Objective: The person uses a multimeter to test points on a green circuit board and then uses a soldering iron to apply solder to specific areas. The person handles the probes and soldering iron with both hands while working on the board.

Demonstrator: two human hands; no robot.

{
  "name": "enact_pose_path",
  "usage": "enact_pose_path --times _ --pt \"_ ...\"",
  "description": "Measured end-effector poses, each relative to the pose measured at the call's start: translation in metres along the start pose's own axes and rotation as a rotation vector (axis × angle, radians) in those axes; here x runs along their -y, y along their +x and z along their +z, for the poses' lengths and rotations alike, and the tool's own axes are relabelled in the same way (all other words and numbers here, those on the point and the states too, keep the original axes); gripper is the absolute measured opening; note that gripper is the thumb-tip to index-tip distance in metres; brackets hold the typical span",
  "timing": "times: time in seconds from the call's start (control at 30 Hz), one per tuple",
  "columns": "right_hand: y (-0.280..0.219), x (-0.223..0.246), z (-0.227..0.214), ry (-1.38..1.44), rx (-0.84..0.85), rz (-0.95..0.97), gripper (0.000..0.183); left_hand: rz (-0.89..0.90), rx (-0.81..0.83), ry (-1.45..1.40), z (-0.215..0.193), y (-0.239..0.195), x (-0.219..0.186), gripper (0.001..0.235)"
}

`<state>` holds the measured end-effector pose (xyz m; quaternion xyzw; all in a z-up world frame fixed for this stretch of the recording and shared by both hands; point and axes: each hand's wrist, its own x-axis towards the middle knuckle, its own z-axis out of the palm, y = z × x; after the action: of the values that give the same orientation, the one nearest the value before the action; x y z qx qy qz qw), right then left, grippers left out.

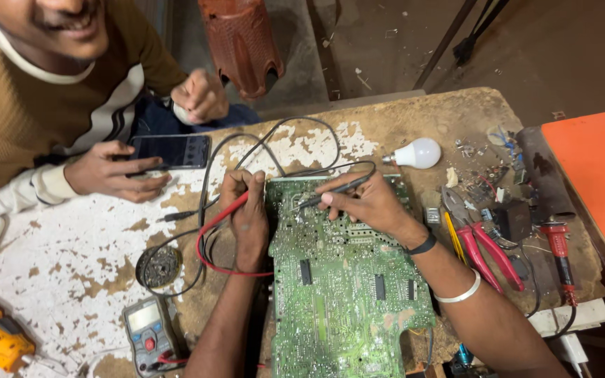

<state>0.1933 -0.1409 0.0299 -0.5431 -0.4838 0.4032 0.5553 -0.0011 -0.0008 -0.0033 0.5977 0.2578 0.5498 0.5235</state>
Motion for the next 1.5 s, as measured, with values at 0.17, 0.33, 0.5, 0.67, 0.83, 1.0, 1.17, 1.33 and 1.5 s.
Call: enact_pose_path --times 0.17,0.33,0.5,0.67,0.83,1.0,1.17,1.33,1.5 --pt "0.002 0.000 -0.003 0.074 -0.021 -0.050 0.026 -0.071 -0.046 -0.080 0.000 0.001 0.013 0.034" --pt "0.003 0.011 -0.015 -0.035 -0.105 -0.169 0.023 -0.026 0.035 -0.062 -0.007 0.000 0.031 0.046" --pt "0.003 0.016 -0.023 -0.023 -0.123 -0.044 0.021 0.040 0.096 -0.235 -0.003 -0.001 0.042 0.049" --pt "0.017 0.019 -0.015 -0.086 -0.009 -0.050 0.018 0.093 0.106 -0.043 -0.005 0.013 0.023 0.061" --pt "0.011 0.007 -0.010 -0.086 -0.057 -0.049 0.016 0.032 0.211 0.182 -0.008 0.011 0.007 0.068" --pt "0.007 -0.004 -0.014 -0.007 -0.087 -0.106 0.012 -0.102 0.371 0.026 -0.004 0.014 0.012 0.063" --pt "0.007 -0.013 -0.019 -0.108 -0.071 -0.135 0.012 -0.063 0.380 0.108 -0.007 0.010 0.020 0.059" --pt "0.002 -0.010 -0.018 -0.100 -0.102 -0.080 0.012 -0.011 0.390 0.116 -0.004 0.011 0.015 0.044" --pt "0.006 -0.002 -0.010 -0.076 -0.092 -0.096 0.013 0.019 0.432 0.203 -0.007 0.016 0.001 0.039"
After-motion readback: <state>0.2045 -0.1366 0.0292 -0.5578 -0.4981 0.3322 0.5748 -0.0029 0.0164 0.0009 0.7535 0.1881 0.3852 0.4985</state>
